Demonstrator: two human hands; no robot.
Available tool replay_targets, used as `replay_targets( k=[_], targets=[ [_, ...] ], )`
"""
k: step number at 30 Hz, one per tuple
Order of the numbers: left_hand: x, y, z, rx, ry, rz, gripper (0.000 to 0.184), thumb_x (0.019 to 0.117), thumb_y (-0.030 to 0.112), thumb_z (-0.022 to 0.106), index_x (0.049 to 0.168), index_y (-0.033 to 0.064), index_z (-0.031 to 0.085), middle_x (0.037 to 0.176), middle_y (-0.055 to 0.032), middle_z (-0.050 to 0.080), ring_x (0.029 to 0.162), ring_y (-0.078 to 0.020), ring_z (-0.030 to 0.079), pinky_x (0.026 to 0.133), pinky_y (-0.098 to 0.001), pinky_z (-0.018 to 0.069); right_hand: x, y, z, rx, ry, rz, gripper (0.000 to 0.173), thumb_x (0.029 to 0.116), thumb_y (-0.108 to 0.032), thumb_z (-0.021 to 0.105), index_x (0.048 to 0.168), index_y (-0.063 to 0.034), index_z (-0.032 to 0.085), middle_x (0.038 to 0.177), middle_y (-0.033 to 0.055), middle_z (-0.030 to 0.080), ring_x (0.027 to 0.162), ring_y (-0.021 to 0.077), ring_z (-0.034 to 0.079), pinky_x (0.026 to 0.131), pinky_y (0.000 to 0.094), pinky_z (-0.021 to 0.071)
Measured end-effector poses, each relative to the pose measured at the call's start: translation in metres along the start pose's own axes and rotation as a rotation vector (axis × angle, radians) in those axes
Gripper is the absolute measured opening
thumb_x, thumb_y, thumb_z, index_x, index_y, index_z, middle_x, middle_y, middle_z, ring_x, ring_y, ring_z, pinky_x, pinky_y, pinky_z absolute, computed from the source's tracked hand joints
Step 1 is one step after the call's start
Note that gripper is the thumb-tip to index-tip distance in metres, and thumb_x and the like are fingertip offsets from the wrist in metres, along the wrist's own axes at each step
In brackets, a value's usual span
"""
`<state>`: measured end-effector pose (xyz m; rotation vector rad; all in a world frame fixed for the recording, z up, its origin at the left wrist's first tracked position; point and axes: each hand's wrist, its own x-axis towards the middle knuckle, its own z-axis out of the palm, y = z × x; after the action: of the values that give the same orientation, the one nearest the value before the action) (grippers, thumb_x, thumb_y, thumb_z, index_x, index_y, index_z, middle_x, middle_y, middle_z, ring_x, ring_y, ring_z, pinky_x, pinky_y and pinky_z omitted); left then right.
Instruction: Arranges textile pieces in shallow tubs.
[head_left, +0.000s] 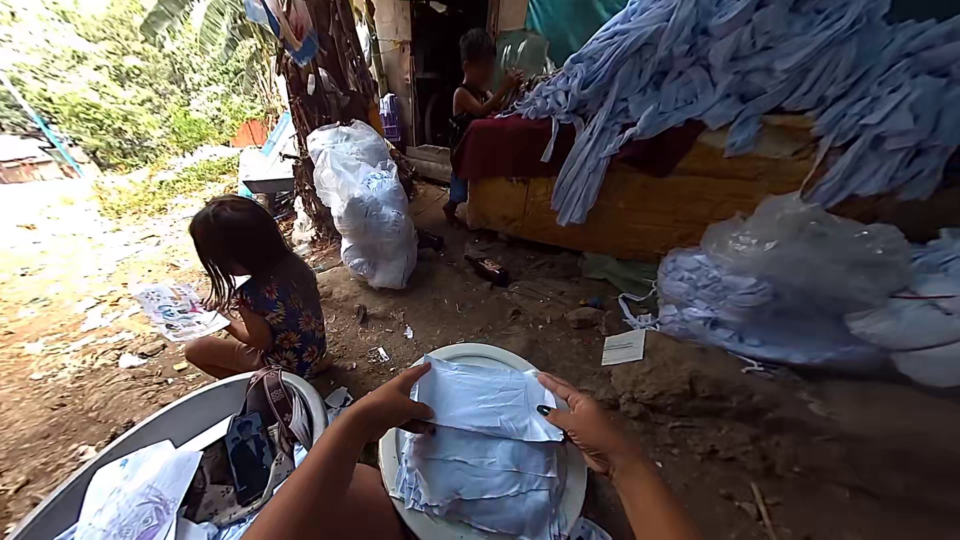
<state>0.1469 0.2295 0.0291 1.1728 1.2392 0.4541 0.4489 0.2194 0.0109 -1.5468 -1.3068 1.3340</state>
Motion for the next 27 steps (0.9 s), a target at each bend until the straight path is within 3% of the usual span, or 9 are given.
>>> replay_targets(
  k=[3,8,16,19,23,24,25,26,27],
  targets=[
    [0.006,-0.005,-0.003,0.017,-0.033,-0.022,0.086,0.0944,-0.003,0.063,0.163,0.0199,0.016,0.141,-0.0201,0.049,0.089,-0.0179,0.066,0.075,-0.0307,0.0570,0.002,0.008,-0.001,-0.035,-0.028,0.031,0.060,0.0921,0.011,0.056,0.149,-0.0059,0.049,0.162,0.0121,0.035,0.127,0.0205,0.056,0.086,0.0350,0.0549],
    [0.003,-0.011,-0.007,-0.058,-0.057,0.008,0.085,0.0944,-0.002,0.064,0.162,0.0229,0.019,0.134,-0.0184,0.055,0.087,-0.0165,0.067,0.075,-0.0300,0.0575,-0.010,0.008,-0.003,0.016,0.014,0.037,0.060,0.0935,0.012,0.054,0.149,-0.0093,0.050,0.158,0.0082,0.041,0.086,0.0104,0.062,0.058,0.0250,0.0478],
    [0.006,-0.012,-0.006,0.005,-0.055,-0.034,0.086,0.0940,-0.004,0.064,0.162,0.0231,0.020,0.136,-0.0183,0.052,0.082,-0.0145,0.065,0.071,-0.0278,0.0561,-0.014,0.006,0.001,-0.040,-0.005,0.083,0.061,0.0939,0.013,0.051,0.150,-0.0112,0.050,0.160,0.0068,0.038,0.073,0.0064,0.056,0.052,0.0224,0.0423],
    [0.007,-0.014,-0.005,0.008,-0.053,-0.038,0.085,0.0939,-0.004,0.064,0.162,0.0230,0.020,0.135,-0.0183,0.053,0.080,-0.0142,0.065,0.069,-0.0277,0.0559,-0.014,0.008,0.002,-0.062,-0.027,0.098,0.061,0.0947,0.013,0.051,0.151,-0.0112,0.048,0.161,0.0069,0.036,0.077,0.0074,0.057,0.054,0.0233,0.0429],
    [0.005,-0.016,-0.009,0.173,0.018,0.035,0.080,0.0897,0.001,0.072,0.158,0.0128,0.032,0.162,-0.0146,0.028,0.105,-0.0174,0.062,0.079,-0.0320,0.0553,-0.014,0.006,-0.002,-0.141,-0.028,0.119,0.061,0.0949,0.009,0.055,0.151,-0.0108,0.047,0.156,0.0101,0.041,0.067,0.0050,0.052,0.051,0.0219,0.0422],
    [0.003,-0.016,-0.012,0.263,0.079,0.069,0.074,0.0890,0.006,0.075,0.154,0.0084,0.040,0.163,-0.0166,0.027,0.120,-0.0229,0.058,0.090,-0.0379,0.0548,-0.015,0.004,-0.005,-0.231,-0.013,0.112,0.058,0.0961,0.005,0.060,0.151,-0.0110,0.048,0.152,0.0122,0.045,0.072,0.0070,0.054,0.056,0.0236,0.0450],
    [0.000,-0.016,-0.014,0.357,0.161,0.111,0.064,0.0892,0.011,0.077,0.147,0.0048,0.050,0.161,-0.0189,0.032,0.133,-0.0285,0.051,0.102,-0.0443,0.0502,-0.016,0.001,-0.009,-0.357,0.004,0.071,0.054,0.0962,0.000,0.064,0.148,-0.0094,0.051,0.149,0.0153,0.048,0.090,0.0122,0.060,0.071,0.0285,0.0505],
    [-0.005,-0.015,-0.014,0.441,0.264,0.150,0.050,0.0909,0.017,0.077,0.136,0.0036,0.061,0.156,-0.0191,0.041,0.137,-0.0313,0.049,0.108,-0.0484,0.0459,-0.016,0.000,-0.012,-0.483,0.038,-0.003,0.050,0.0950,-0.004,0.066,0.144,-0.0062,0.056,0.147,0.0191,0.052,0.113,0.0221,0.062,0.094,0.0389,0.0521],
    [-0.010,-0.012,-0.010,0.506,0.370,0.185,0.037,0.0939,0.022,0.074,0.126,0.0043,0.068,0.149,-0.0182,0.050,0.136,-0.0324,0.050,0.109,-0.0508,0.0444,-0.019,-0.004,-0.010,-0.580,0.087,-0.090,0.044,0.0948,-0.005,0.065,0.139,-0.0032,0.062,0.142,0.0223,0.055,0.122,0.0321,0.060,0.102,0.0485,0.0489]
  ],
)
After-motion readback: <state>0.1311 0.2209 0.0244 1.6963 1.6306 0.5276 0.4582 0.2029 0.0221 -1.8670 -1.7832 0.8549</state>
